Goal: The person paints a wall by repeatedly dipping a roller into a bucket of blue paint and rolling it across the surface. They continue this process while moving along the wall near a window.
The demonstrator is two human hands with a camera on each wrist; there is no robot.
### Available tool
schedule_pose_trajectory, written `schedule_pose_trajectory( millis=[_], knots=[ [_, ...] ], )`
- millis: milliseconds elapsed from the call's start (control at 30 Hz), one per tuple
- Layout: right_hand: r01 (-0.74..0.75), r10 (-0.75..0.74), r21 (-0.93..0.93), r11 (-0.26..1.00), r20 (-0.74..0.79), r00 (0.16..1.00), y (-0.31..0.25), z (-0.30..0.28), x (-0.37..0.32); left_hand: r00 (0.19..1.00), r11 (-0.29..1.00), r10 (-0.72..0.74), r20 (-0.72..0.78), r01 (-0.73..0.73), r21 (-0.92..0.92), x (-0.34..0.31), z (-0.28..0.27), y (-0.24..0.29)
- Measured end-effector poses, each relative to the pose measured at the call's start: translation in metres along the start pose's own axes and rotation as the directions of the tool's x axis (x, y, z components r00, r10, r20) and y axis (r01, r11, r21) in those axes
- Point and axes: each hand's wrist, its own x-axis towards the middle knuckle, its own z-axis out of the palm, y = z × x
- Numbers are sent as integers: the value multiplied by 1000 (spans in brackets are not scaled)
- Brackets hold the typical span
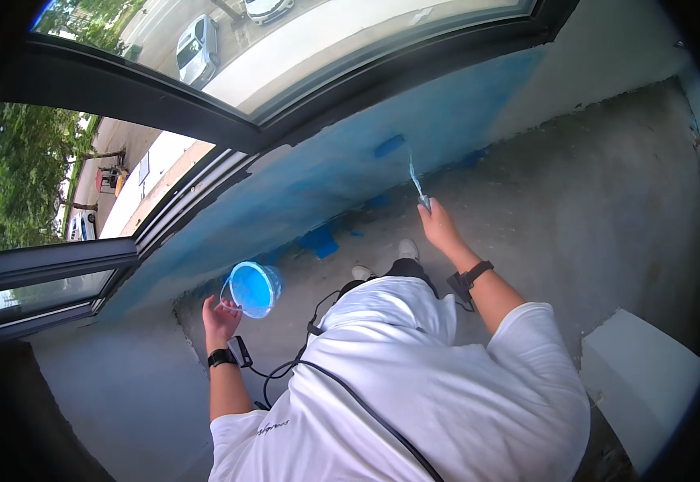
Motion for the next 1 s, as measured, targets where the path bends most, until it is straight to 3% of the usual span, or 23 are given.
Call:
schedule_pose_trajectory(
  millis=[100, 167, 267, 433, 533, 567, 600, 667, 700, 867, 933, 1000],
  knots=[
    [-24, 24, 10, 1000, -14, 1000, 4, 14, -2, 999, 999, 36, -3, -36, 19, -6, 5, -6],
    [-40, 40, 24, 999, -17, 999, 1, 27, -6, 996, 999, 17, 85, -20, 33, -4, 1, -6],
    [-83, 84, 31, 996, -37, 996, 0, 36, -2, 999, 998, 54, -5, -53, 42, -19, 21, -14],
    [-155, 156, -50, 987, 4, 988, 33, 55, 36, 999, 997, 35, 32, -37, 66, -5, 3, -18],
    [-149, 150, -14, 989, 47, 988, 95, 75, 50, 998, 997, 32, 46, -35, 75, 1, 3, -16],
    [-225, 212, 94, 970, 129, 969, 90, 63, 51, 998, 997, 26, 57, -30, 72, 3, 0, -18],
    [-217, 205, 89, 972, 127, 971, 75, 49, 49, 998, 998, 27, 62, -31, 63, 4, -1, -18],
    [-511, 361, 379, 771, 401, 842, 25, 14, 43, 995, 998, 14, 98, -20, 62, 4, 2, -18],
    [-512, 361, 416, 752, 391, 847, 6, 10, 36, 994, 999, 18, 103, -23, 48, 6, 0, -17],
    [-435, 293, 291, 852, 423, 857, -47, 0, -7, 968, 983, 23, 250, -67, 169, 13, 0, -13],
    [-309, 240, 80, 948, 459, 855, -83, -1, -37, 960, 981, 54, 273, -102, 166, 4, 1, -11],
    [-161, 108, 59, 985, 522, 846, -113, 9, -61, 927, 916, 64, 370, -202, 348, -2, 1, -5]
  ],
)
